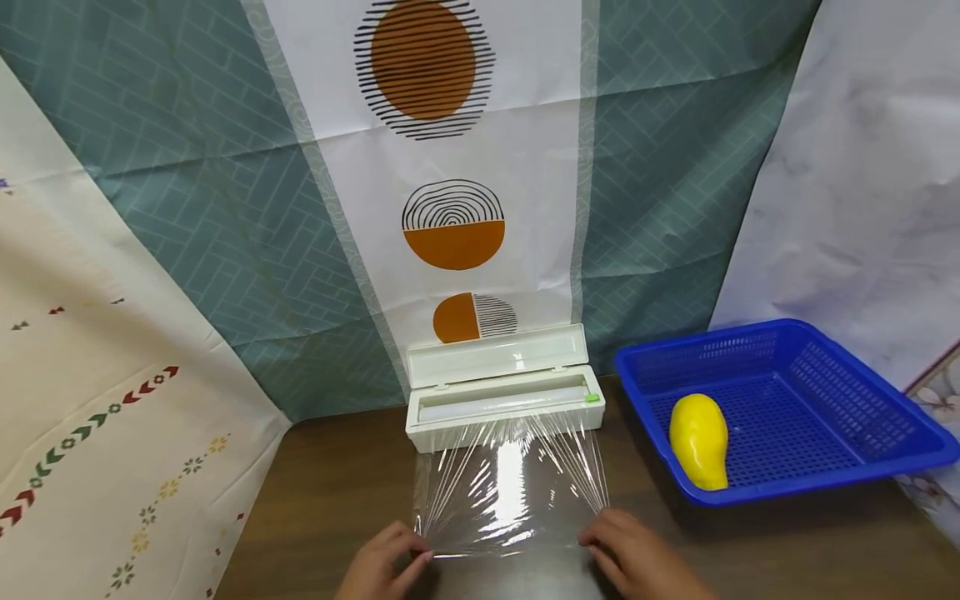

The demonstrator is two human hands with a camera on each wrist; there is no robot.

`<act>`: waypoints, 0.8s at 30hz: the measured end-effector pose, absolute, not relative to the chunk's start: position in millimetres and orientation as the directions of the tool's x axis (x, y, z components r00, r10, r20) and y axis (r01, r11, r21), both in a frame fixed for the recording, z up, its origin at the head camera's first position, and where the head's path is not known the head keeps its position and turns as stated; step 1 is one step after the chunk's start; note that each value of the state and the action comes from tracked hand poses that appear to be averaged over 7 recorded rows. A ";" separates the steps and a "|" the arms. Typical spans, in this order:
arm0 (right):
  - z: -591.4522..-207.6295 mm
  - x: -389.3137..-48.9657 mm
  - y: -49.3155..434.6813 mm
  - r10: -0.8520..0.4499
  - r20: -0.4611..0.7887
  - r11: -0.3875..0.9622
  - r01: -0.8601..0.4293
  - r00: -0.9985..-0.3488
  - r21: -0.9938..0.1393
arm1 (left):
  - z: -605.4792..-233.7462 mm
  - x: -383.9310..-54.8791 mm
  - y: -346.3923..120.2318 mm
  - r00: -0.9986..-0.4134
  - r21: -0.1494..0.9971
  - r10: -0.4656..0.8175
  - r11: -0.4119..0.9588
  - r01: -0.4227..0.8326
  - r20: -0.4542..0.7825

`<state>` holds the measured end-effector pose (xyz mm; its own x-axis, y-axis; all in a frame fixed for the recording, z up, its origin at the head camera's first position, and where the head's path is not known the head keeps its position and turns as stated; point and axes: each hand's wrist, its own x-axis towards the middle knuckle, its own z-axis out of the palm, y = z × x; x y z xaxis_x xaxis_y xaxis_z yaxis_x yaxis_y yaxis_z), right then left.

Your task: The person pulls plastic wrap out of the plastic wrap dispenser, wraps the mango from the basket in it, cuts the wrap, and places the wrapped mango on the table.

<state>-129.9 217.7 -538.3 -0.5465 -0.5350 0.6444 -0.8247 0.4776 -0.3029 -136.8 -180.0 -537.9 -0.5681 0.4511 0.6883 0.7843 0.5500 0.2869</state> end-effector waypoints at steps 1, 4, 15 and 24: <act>-540.6 -131.3 217.7 -0.549 0.642 0.474 -0.832 -0.535 -0.289 | -539.1 -137.0 -179.4 -0.571 0.269 0.462 0.568 0.778 0.678; -546.6 -135.0 217.4 -0.590 0.630 0.456 -0.853 -0.505 -0.256 | -541.6 -137.9 -177.1 -0.576 0.210 0.502 0.608 0.766 0.646; -554.8 -138.5 215.4 -0.646 0.593 0.456 -0.866 -0.480 -0.203 | -547.6 -139.9 -174.6 -0.652 0.144 0.591 0.679 0.720 0.475; -560.3 -142.1 218.3 -0.652 0.601 0.460 -0.871 -0.462 -0.170 | -557.2 -142.6 -174.7 -0.634 0.087 0.600 0.690 0.719 0.488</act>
<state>-142.1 218.3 -560.3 -0.4619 -0.6518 0.6015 -0.8713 0.4603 -0.1702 -142.6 -174.7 -557.2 -0.6341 0.5998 0.4880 0.7190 0.6896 0.0867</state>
